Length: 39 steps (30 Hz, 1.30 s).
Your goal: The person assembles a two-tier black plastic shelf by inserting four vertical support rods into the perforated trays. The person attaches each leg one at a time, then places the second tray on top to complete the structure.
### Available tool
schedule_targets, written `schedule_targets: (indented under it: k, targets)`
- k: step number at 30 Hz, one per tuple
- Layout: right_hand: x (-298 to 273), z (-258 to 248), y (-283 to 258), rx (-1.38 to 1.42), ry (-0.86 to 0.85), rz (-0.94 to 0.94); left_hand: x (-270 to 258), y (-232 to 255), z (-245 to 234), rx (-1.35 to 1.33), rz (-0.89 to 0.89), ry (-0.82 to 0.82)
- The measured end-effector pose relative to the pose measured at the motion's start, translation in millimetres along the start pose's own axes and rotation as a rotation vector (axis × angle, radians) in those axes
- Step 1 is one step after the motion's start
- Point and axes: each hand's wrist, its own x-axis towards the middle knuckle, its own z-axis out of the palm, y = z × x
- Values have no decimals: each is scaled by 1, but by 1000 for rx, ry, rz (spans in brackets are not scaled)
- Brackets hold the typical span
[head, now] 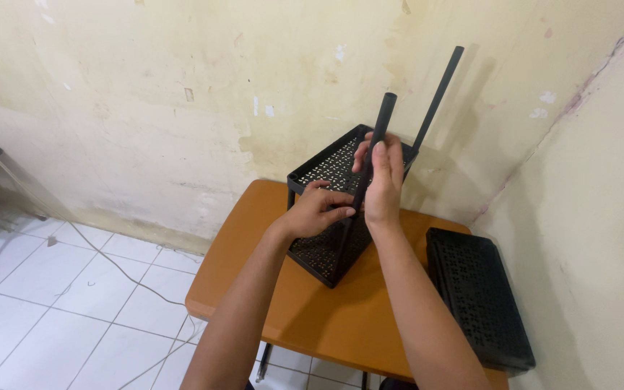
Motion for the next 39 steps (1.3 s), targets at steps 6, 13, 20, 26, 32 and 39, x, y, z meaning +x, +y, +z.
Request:
schedule_targets:
  k: [6,13,20,26,32,39]
  targets:
    - [21,7,-10,90,7,158,-2,-1,2,39,6,13]
    - [23,7,-3,126,38,147,-1,-4,4,55,68,64]
    - [16,4,2,42,7,80,-3,0,-1,-1,27,11]
    - [-4,1,18,-31,10,102,-2,1,-2,21,11,-33]
    - [-8,1,34,79,80,160,-2,-4,2,60,43,11]
    - [-8,-2,37,106,69,141,-4,0,2,89,30,32]
